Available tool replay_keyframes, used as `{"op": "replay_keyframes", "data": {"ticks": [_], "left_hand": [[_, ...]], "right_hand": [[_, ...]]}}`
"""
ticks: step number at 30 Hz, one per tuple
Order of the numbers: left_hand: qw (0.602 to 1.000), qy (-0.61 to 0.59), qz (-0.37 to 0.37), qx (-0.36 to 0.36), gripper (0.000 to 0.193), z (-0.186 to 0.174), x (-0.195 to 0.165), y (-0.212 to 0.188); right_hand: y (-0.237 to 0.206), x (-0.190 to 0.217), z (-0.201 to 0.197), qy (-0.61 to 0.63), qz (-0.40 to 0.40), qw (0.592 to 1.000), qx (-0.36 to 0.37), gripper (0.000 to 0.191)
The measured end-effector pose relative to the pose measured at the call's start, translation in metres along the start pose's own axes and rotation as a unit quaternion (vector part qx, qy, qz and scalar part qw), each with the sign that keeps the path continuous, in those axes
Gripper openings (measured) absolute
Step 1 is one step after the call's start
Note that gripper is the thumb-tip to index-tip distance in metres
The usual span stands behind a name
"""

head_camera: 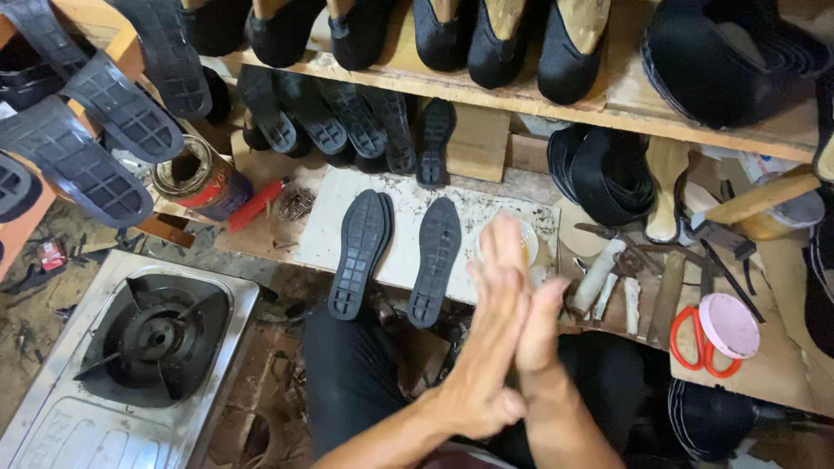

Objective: The person repeatedly applies a yellow liquid to the bottom of black shoe soles using their fingers. They pick up a sole, spread the liquid across the tread, and place it on a shelf. This process is repeated for multiple soles.

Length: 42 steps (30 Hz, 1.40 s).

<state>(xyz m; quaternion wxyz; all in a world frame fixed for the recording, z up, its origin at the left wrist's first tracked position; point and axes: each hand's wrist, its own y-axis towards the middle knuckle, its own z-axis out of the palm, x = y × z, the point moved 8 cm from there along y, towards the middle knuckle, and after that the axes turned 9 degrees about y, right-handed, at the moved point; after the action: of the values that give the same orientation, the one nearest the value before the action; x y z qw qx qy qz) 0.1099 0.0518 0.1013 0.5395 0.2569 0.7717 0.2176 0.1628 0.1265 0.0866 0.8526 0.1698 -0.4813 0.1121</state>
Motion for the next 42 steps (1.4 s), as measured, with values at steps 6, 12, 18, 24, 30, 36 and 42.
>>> {"op": "replay_keyframes", "data": {"ticks": [6,12,18,24,30,36,42], "left_hand": [[0.999,-0.036,-0.025,0.005,0.089,-0.023,0.014,-0.02],[0.964,-0.129,-0.122,-0.198,0.098,-0.067,0.048,0.006],[0.966,-0.193,-0.168,-0.046,0.085,-0.011,0.042,-0.014],[0.924,-0.262,-0.231,-0.154,0.044,-0.014,0.086,-0.034],[0.788,-0.556,-0.232,-0.124,0.068,-0.033,0.112,-0.05],[0.91,-0.057,-0.397,-0.109,0.043,-0.093,0.165,-0.064],[0.894,0.289,-0.342,0.013,0.04,-0.079,0.169,-0.012]], "right_hand": [[0.024,0.008,-0.016,0.22,0.027,0.974,0.036,0.098],[-0.039,-0.041,0.048,-0.162,-0.005,0.96,0.227,0.075],[-0.043,-0.04,0.01,-0.264,-0.087,0.954,0.115,0.076],[-0.036,-0.049,0.027,-0.262,-0.076,0.942,0.194,0.086],[-0.057,-0.056,0.027,-0.327,-0.019,0.884,0.332,0.083],[-0.077,-0.079,-0.063,-0.274,0.143,0.947,0.084,0.034],[-0.095,-0.08,-0.089,-0.322,0.05,0.945,0.023,0.015]]}}
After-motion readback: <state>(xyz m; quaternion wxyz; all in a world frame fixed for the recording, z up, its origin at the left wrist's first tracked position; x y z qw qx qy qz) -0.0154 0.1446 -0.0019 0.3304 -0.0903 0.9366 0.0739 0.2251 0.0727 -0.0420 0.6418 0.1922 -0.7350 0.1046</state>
